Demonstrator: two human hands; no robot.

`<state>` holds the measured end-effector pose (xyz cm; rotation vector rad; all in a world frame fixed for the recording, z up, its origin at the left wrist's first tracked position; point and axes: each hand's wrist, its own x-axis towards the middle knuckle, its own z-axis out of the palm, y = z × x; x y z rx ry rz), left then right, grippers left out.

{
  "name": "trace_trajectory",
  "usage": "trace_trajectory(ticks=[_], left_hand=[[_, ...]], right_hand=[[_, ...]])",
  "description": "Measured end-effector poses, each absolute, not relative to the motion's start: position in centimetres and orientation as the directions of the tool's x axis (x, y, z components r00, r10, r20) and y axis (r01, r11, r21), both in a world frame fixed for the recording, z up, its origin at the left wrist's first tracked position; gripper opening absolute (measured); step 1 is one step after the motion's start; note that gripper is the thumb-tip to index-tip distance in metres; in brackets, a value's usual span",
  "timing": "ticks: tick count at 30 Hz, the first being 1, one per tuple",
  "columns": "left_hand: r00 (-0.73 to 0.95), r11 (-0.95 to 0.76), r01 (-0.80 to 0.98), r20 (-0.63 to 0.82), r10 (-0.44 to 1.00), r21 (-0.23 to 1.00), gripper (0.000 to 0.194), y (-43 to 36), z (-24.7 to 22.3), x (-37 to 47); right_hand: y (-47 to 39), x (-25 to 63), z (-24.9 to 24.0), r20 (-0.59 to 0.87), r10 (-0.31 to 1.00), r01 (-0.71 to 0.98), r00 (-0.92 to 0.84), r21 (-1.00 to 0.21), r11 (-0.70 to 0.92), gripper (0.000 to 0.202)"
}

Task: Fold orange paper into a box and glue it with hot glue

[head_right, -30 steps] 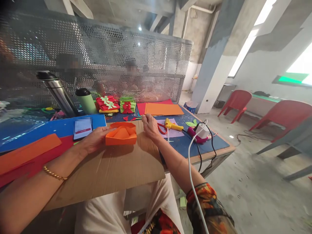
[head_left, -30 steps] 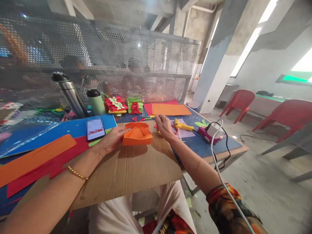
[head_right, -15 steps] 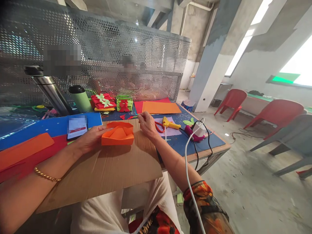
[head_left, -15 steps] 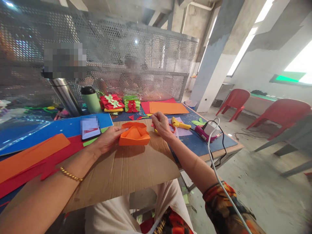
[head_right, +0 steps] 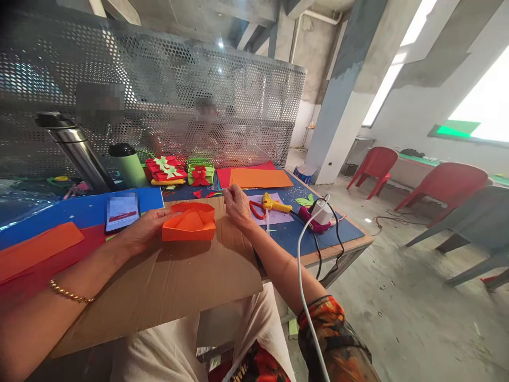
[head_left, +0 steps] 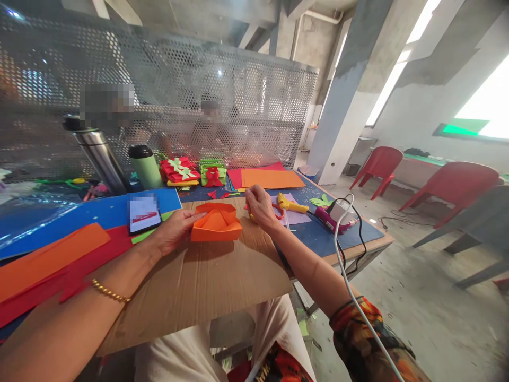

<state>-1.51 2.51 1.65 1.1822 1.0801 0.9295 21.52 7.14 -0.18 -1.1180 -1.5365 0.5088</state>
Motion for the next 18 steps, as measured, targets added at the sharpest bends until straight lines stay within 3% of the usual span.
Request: trace_trajectory(ticks=[3,13,18], left_hand=[[0.242,0.144,0.004,-0.141,0.960,0.990,0.045,2.58,1.58,-1.52],[0.227,0.141,-0.001,-0.137,0.964,0.990,0.040,2.49,1.83,-1.15],[0.258,0.136,0.010,-0.134,0.957,0.991,0.036,2.57,1.68,-1.33]], right_hand=[[7.20,21.57,-0.12,0.513,0.857,0.383,0.053,-0.803,0.457,0.023],[7.08,21.58,0.31,0.539,0.841,0.447,0.043,-0.763,0.466,0.048],[6.84,21.47,-0.09,0.527,0.850,0.408,0.008,-0.778,0.478,0.038]])
